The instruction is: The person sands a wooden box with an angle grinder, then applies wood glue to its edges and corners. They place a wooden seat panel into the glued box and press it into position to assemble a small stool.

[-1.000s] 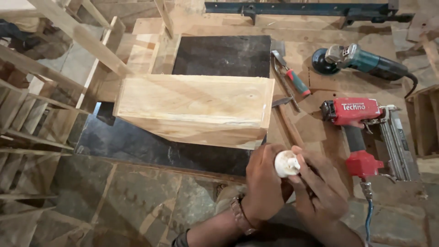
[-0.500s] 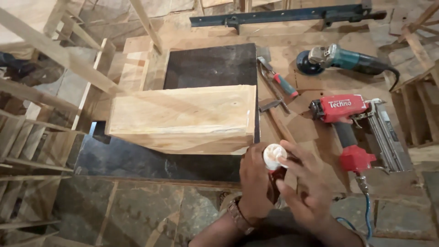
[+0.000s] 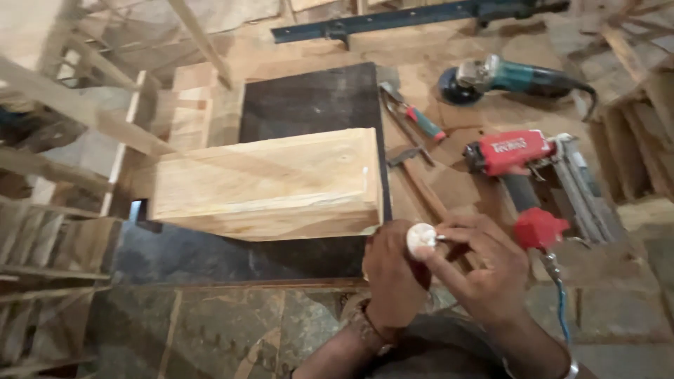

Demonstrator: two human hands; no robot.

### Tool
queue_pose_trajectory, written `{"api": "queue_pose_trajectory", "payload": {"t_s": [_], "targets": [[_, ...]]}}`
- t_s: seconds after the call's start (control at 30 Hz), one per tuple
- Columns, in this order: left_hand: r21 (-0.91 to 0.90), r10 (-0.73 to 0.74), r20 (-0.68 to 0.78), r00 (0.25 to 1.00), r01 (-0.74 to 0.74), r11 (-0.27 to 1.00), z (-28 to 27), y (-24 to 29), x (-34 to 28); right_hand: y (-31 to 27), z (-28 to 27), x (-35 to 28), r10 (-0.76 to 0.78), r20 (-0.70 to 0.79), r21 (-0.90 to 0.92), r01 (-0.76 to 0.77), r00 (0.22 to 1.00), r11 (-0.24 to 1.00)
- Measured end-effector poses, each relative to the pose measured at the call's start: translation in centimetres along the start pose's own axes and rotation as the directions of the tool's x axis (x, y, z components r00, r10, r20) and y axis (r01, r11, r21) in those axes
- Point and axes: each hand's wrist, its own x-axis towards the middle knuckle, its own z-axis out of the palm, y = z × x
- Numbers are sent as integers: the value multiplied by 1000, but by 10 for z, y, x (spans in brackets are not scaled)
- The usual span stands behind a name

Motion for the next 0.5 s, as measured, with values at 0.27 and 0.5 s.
{"api": "queue_pose_trajectory", "payload": {"t_s": [0.27,0.5], "targets": [[84,-49,79,996,42,996,-3,-9,-9,22,2,-4,190,82,-161,-175,978,971],[90,41,105,994,-50,995,0,-15,-14,54,-5,-10,216,169,-166,-188,962,968]]}}
